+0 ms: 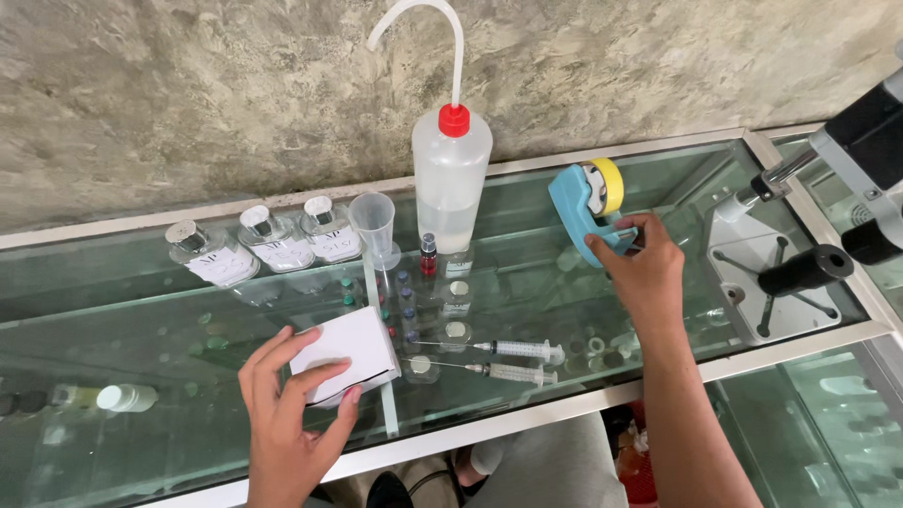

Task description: The person fills small pink bottles with liquid using a squeeze bottle and a syringe, then caps them. The person places the filled bottles into a small cardboard box and seals it with tape.

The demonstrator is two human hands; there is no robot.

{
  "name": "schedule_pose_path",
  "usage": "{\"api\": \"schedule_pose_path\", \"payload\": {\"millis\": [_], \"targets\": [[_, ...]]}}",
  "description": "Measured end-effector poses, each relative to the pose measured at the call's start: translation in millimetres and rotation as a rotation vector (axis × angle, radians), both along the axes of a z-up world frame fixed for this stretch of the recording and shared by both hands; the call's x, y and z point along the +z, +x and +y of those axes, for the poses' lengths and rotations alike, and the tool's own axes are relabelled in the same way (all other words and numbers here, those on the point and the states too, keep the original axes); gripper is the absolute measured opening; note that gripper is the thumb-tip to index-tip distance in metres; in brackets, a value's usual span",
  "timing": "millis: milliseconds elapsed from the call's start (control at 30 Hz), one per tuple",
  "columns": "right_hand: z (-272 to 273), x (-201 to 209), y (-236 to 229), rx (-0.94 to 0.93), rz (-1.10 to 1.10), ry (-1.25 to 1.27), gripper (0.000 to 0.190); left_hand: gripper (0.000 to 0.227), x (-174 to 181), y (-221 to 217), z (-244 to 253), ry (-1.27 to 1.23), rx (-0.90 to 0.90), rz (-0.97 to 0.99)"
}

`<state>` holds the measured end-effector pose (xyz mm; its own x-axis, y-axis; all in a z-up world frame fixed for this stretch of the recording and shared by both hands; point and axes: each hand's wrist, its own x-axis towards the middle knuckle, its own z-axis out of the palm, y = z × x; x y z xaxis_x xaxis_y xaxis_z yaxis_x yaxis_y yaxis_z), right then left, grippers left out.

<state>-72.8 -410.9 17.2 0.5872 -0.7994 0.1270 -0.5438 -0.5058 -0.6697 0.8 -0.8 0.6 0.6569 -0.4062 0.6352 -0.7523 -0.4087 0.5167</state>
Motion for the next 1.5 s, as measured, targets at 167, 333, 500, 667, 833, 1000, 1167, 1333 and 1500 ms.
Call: {"api": "schedule_pose_path", "payload": {"millis": [167, 333, 500, 667, 833, 1000, 1167, 1333, 1500], "targets": [[-3, -6, -4, 0.029, -0.044, -0.077, 0.035, 0.024, 1, 0, 0, 0.006, -0.001, 0.006], [5, -8, -7, 0.031, -0.022, -0.069, 0.037, 0.025, 0, 1, 1, -0.003, -0.01, 0.007], [29, -10, -15, 0.124, -0.057, -0.181, 0.036, 0.026, -2, 1, 2, 0.025, 0.008, -0.002], [49, -24, -20, 0.183, -0.117, -0.278, 0.039, 0.026, -8, 3, 3, 0.044, 0.023, -0.039], [68, -28, -24, 0.221, -0.157, -0.277, 0.037, 0.025, -10, 1, 2, 0.048, 0.047, -0.035], [89, -27, -26, 0.295, -0.169, -0.288, 0.034, 0.026, -5, -7, -2, 0.098, 0.135, 0.019], [107, -27, -23, 0.296, -0.186, -0.245, 0.035, 0.021, -2, -11, -7, 0.098, 0.172, 0.037], [115, -31, -22, 0.286, -0.187, -0.286, 0.036, 0.022, -6, -9, -5, 0.106, 0.172, 0.022], [121, 4, -26, 0.229, -0.064, 0.064, 0.033, 0.025, -6, -6, -3, 0.078, 0.109, -0.005]]}}
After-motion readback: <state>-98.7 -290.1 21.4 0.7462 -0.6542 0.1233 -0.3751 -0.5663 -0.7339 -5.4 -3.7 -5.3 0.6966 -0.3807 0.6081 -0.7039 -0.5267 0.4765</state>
